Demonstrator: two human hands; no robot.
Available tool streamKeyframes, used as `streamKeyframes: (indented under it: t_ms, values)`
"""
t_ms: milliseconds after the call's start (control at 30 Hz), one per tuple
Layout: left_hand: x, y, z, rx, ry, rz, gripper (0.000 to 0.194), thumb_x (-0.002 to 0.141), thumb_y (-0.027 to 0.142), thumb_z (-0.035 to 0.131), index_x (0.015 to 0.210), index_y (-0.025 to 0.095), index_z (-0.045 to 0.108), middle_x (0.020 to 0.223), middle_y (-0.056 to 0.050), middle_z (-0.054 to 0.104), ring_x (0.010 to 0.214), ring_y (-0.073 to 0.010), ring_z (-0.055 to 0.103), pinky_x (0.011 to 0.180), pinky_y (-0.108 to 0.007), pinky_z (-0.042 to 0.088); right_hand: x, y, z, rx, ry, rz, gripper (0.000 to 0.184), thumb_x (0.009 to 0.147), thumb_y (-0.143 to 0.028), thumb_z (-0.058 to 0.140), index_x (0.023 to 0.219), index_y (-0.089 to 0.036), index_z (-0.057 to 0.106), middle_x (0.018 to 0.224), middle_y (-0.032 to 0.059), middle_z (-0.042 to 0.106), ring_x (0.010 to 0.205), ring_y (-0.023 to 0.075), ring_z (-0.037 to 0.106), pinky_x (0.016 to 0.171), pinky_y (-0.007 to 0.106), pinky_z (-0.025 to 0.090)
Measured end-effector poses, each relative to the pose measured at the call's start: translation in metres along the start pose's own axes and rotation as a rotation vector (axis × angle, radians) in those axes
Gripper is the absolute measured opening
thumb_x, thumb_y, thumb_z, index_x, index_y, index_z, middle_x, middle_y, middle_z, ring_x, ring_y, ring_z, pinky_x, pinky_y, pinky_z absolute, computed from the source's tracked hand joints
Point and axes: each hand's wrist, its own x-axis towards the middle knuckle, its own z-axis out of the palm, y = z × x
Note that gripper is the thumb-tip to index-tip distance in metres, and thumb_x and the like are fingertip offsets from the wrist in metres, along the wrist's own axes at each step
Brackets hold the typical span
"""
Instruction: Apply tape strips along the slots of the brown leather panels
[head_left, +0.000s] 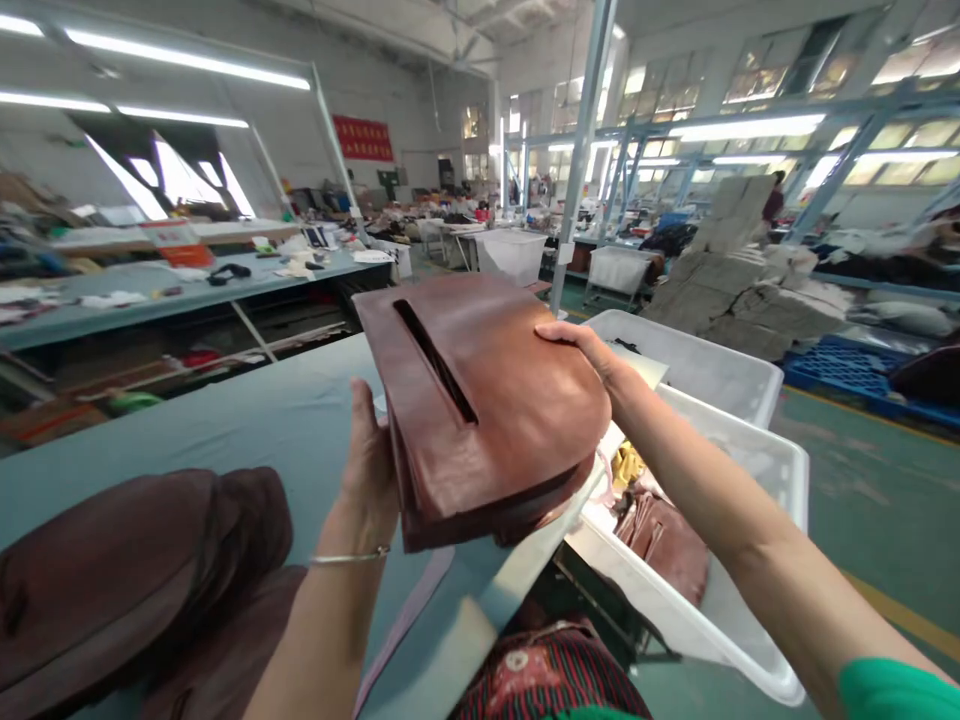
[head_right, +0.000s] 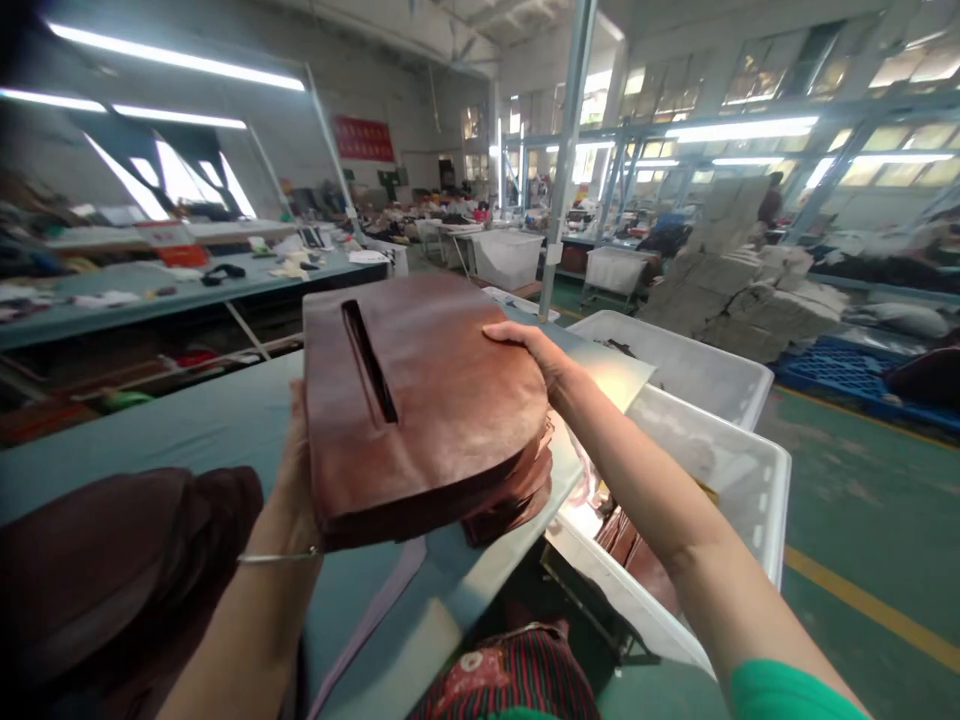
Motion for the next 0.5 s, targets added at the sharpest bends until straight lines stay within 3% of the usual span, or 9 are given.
streamKeyframes:
  t_ms: [100, 200, 367, 500]
  values:
    - [0.037, -0.021, 0.003, 0.052, 0.151, 0.041, 0.068, 0.087, 0.069, 0.036, 0.121, 0.015, 0.061, 0.109, -0.009, 0.071, 0.113, -0.0282, 0.062, 0.101, -0.04, 0.048, 0.027, -0.005, -0.038, -0.061, -0.056, -0.031, 0.034, 0.074, -0.031, 0.068, 0.105, -0.018, 0.067, 0.096, 0.0027, 0.073, 0.088, 0.0218, 0.067, 0.09, 0.036, 0.052]
    - [0.062, -0.047, 0.003, 0.127, 0.297, 0.027, 0.069, 0.084, 0.07, 0.043, 0.115, 0.012, 0.064, 0.106, -0.012, 0.072, 0.11, -0.0286, 0.063, 0.1, -0.039, 0.049, 0.056, 0.012, -0.077, -0.17, -0.13, 0.008, 0.04, 0.069, -0.025, 0.071, 0.108, -0.02, 0.065, 0.098, 0.0018, 0.073, 0.088, 0.0219, 0.067, 0.09, 0.038, 0.051]
    - [0.07, -0.073, 0.017, 0.148, 0.432, -0.02, 0.058, 0.088, 0.062, 0.043, 0.121, 0.017, 0.061, 0.11, -0.009, 0.071, 0.11, -0.0266, 0.064, 0.098, -0.04, 0.05, 0.083, 0.044, -0.116, -0.209, -0.185, 0.056, 0.041, 0.073, -0.031, 0.069, 0.112, -0.019, 0.064, 0.105, 0.0044, 0.072, 0.092, 0.0218, 0.066, 0.092, 0.038, 0.049]
    - [0.068, -0.077, 0.043, 0.126, 0.535, -0.127, 0.064, 0.083, 0.069, 0.045, 0.123, 0.021, 0.061, 0.107, -0.008, 0.073, 0.106, -0.0278, 0.065, 0.094, -0.04, 0.053, 0.08, 0.039, -0.129, -0.237, -0.291, -0.007, 0.04, 0.077, -0.034, 0.069, 0.115, -0.022, 0.063, 0.112, 0.002, 0.07, 0.103, 0.0215, 0.062, 0.093, 0.033, 0.048]
